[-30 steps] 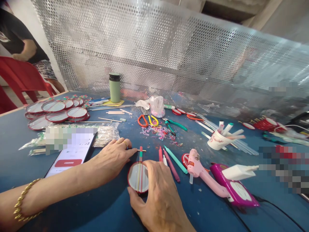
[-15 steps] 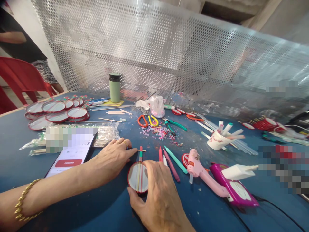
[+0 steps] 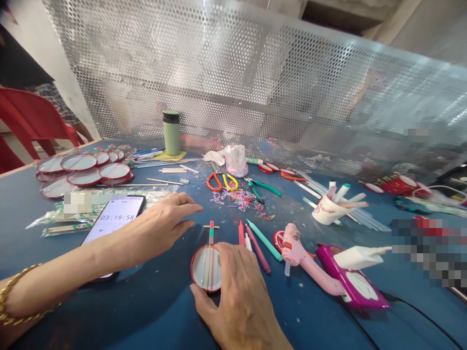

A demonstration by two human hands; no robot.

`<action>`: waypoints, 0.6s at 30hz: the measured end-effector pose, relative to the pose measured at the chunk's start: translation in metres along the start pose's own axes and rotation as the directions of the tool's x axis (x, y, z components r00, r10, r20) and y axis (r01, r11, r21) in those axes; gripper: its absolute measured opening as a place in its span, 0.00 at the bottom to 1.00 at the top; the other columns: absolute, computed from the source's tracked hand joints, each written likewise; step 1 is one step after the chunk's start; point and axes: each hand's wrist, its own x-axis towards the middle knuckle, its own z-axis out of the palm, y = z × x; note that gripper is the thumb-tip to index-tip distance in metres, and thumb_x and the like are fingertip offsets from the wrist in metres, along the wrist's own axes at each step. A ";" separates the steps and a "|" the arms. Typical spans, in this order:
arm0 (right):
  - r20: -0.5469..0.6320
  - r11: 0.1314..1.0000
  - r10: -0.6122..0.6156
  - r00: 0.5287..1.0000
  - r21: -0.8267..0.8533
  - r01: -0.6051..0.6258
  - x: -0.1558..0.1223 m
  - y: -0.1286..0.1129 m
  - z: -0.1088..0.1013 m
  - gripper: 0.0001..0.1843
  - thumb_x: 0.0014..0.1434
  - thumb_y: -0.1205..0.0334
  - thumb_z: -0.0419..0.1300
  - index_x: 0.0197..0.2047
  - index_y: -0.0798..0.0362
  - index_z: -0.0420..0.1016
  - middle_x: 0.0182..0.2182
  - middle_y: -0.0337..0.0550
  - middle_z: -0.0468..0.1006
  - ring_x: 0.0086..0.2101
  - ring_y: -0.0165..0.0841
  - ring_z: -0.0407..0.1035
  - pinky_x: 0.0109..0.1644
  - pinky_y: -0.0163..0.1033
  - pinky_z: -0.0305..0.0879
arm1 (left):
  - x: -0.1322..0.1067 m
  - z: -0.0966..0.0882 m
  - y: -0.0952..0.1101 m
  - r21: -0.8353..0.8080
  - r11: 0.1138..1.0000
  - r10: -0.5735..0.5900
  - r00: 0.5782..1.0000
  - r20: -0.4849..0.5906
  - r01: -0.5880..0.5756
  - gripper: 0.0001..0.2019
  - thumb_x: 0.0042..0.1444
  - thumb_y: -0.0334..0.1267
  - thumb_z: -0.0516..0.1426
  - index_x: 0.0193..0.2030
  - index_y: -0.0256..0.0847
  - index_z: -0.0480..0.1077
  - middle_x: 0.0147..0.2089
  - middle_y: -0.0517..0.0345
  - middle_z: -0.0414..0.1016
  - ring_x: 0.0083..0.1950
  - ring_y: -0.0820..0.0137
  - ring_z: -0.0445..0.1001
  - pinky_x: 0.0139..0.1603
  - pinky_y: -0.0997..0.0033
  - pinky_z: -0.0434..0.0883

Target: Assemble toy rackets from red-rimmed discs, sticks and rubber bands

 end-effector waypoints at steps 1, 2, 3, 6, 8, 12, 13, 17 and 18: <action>0.004 1.000 -0.006 1.000 -0.006 0.006 0.000 0.000 0.000 0.27 0.53 0.62 0.66 0.55 0.55 0.65 0.45 0.53 0.78 0.45 0.49 0.72 0.46 0.56 0.71 | 0.000 -0.001 0.000 -0.005 1.000 -0.001 1.000 -0.007 0.001 0.14 0.63 0.28 0.53 0.53 0.39 0.74 0.53 0.47 0.73 0.54 0.60 0.74 0.55 0.60 0.72; 0.008 1.000 -0.012 1.000 -0.012 0.012 0.000 0.000 0.000 0.27 0.53 0.62 0.66 0.55 0.56 0.65 0.46 0.53 0.78 0.45 0.49 0.72 0.46 0.57 0.71 | 0.000 -0.001 0.000 -0.007 1.000 -0.002 1.000 -0.008 0.002 0.14 0.63 0.28 0.53 0.53 0.38 0.74 0.53 0.48 0.73 0.54 0.60 0.74 0.55 0.60 0.72; 0.013 1.000 -0.016 1.000 -0.019 0.016 0.000 0.001 0.000 0.27 0.54 0.62 0.66 0.55 0.56 0.65 0.46 0.53 0.78 0.45 0.50 0.73 0.47 0.57 0.71 | 0.000 -0.001 0.000 -0.007 1.000 -0.003 1.000 -0.007 0.003 0.14 0.63 0.28 0.53 0.53 0.38 0.74 0.53 0.48 0.74 0.54 0.60 0.74 0.56 0.59 0.72; 0.000 0.999 -0.033 0.999 -0.032 0.033 -0.001 0.001 -0.001 0.28 0.53 0.61 0.67 0.55 0.56 0.65 0.46 0.54 0.78 0.44 0.50 0.73 0.47 0.58 0.70 | -0.001 -0.001 0.001 -0.008 1.000 0.000 1.000 -0.002 0.000 0.14 0.63 0.28 0.53 0.53 0.39 0.74 0.53 0.48 0.74 0.54 0.60 0.74 0.56 0.59 0.72; -0.012 0.998 -0.043 0.999 -0.038 0.042 -0.001 0.001 -0.001 0.29 0.53 0.61 0.67 0.56 0.57 0.65 0.46 0.54 0.79 0.44 0.50 0.73 0.48 0.58 0.70 | -0.002 0.000 0.001 -0.008 1.000 0.001 1.000 0.007 -0.001 0.14 0.63 0.28 0.54 0.53 0.39 0.74 0.53 0.48 0.74 0.54 0.60 0.74 0.56 0.59 0.72; 0.012 0.997 -0.062 0.998 -0.045 0.063 -0.002 0.001 -0.003 0.30 0.54 0.59 0.68 0.57 0.57 0.64 0.48 0.55 0.79 0.45 0.50 0.74 0.48 0.58 0.71 | -0.002 -0.001 0.002 -0.009 1.000 0.000 1.000 0.018 0.000 0.14 0.63 0.28 0.54 0.53 0.39 0.74 0.53 0.48 0.74 0.54 0.61 0.74 0.56 0.59 0.72; 0.015 0.997 -0.061 0.998 -0.046 0.062 -0.002 0.001 -0.004 0.30 0.54 0.59 0.68 0.57 0.57 0.65 0.48 0.54 0.79 0.45 0.50 0.74 0.48 0.58 0.71 | -0.002 -0.001 0.001 -0.011 1.000 0.000 1.000 0.016 0.000 0.14 0.63 0.28 0.54 0.53 0.39 0.74 0.53 0.48 0.74 0.54 0.61 0.74 0.56 0.60 0.72; 0.010 0.997 -0.054 0.998 -0.055 0.055 -0.001 0.000 -0.005 0.30 0.54 0.59 0.68 0.57 0.58 0.66 0.48 0.54 0.79 0.45 0.50 0.74 0.48 0.58 0.72 | -0.001 -0.003 -0.001 -0.006 1.000 0.007 1.000 0.009 -0.007 0.13 0.63 0.28 0.54 0.52 0.39 0.74 0.53 0.48 0.73 0.53 0.62 0.75 0.55 0.61 0.73; 0.006 0.997 -0.057 0.998 -0.059 0.057 -0.001 0.000 -0.005 0.30 0.53 0.59 0.69 0.57 0.58 0.66 0.48 0.54 0.80 0.45 0.50 0.75 0.48 0.58 0.72 | -0.001 -0.003 -0.002 -0.003 1.000 0.011 1.000 0.009 -0.011 0.13 0.63 0.28 0.54 0.52 0.39 0.74 0.53 0.47 0.73 0.52 0.62 0.75 0.55 0.61 0.73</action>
